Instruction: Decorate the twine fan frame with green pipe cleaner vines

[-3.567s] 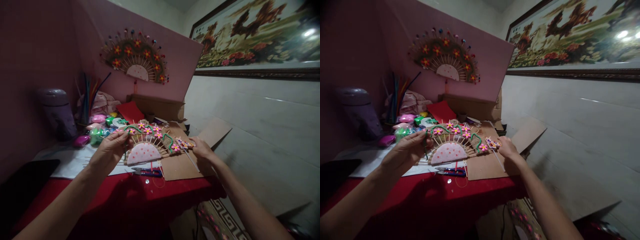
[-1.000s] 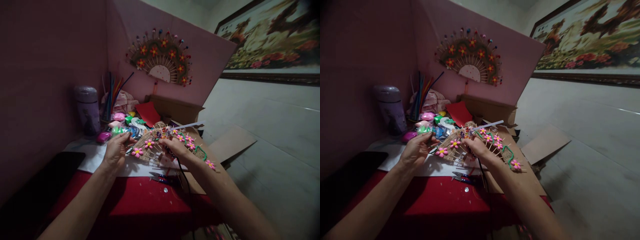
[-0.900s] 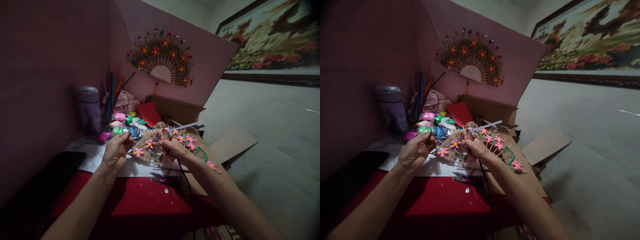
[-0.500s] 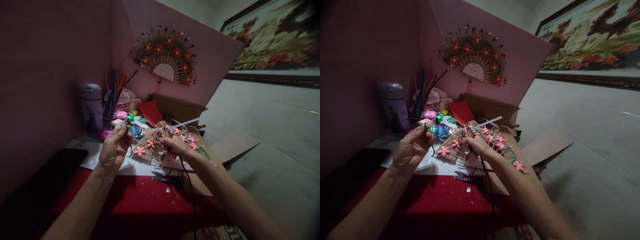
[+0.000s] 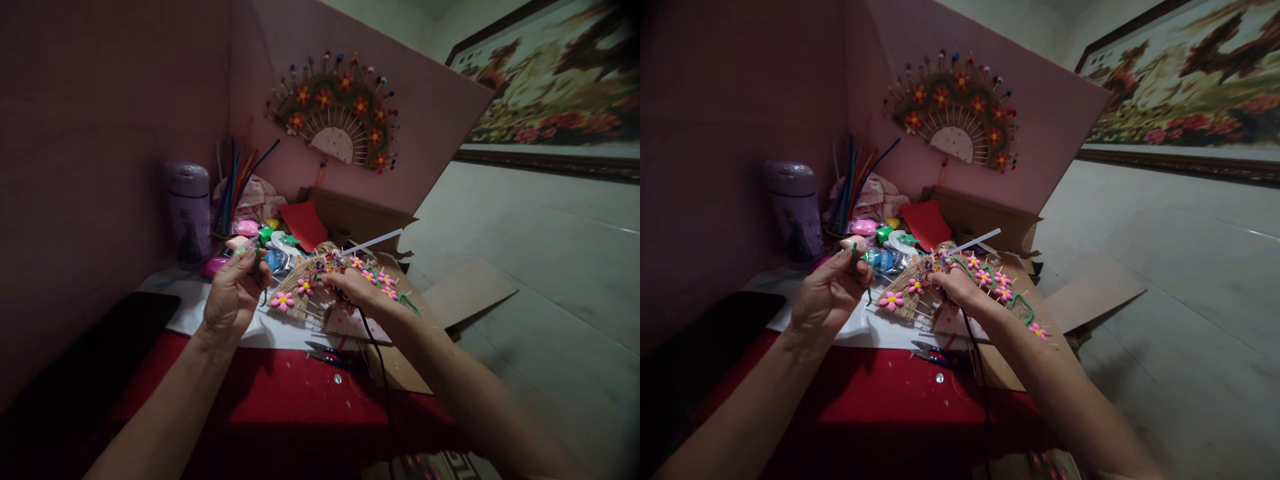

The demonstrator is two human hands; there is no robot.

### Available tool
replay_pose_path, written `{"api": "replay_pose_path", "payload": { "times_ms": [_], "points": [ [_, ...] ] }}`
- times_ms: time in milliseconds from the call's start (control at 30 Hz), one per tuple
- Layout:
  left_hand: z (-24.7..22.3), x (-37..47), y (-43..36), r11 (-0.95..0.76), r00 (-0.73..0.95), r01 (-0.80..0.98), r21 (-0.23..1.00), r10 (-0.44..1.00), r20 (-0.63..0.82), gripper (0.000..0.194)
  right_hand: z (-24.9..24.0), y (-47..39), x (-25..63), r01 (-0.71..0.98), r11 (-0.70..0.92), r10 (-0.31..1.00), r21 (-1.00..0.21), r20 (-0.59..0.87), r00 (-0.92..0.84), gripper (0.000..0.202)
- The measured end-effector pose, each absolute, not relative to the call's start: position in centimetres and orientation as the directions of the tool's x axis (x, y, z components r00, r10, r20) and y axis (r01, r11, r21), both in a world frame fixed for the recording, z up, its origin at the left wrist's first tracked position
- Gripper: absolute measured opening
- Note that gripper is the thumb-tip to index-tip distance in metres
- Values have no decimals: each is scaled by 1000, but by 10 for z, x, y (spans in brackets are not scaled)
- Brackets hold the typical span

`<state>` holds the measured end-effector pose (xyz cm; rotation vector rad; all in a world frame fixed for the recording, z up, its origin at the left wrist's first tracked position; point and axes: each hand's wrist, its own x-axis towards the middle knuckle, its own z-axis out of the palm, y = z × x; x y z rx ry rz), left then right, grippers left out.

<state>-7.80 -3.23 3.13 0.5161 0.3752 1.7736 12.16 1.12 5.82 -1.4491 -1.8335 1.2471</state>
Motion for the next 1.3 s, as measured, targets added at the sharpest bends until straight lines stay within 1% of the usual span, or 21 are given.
{"api": "replay_pose_path", "payload": {
  "times_ms": [167,300,667,867,967,1200,1300],
  "points": [
    [31,-79,-32,-250,-211,-832,496,968,135,4,62,11,117,519,-8,943,-855,-179,-281,25],
    [31,-78,-32,-242,-212,-835,494,970,117,3,63,10,116,526,7,939,-851,-175,-295,24],
    [30,-80,-31,-237,-200,-835,497,972,126,3,65,11,113,541,-5,937,-841,-193,-292,26],
    [32,-79,-33,-230,-192,-834,502,973,126,4,63,13,114,571,-20,947,-821,-199,-253,23],
    [31,-80,-32,-233,-196,-834,500,972,127,5,64,13,111,600,-7,945,-800,-201,-257,25],
    [30,-80,-31,-214,-185,-844,491,977,107,4,66,10,106,607,4,934,-795,-214,-286,30],
    [31,-80,-32,-216,-184,-848,485,976,113,5,67,9,105,597,-2,925,-802,-229,-304,29]
  ]
}}
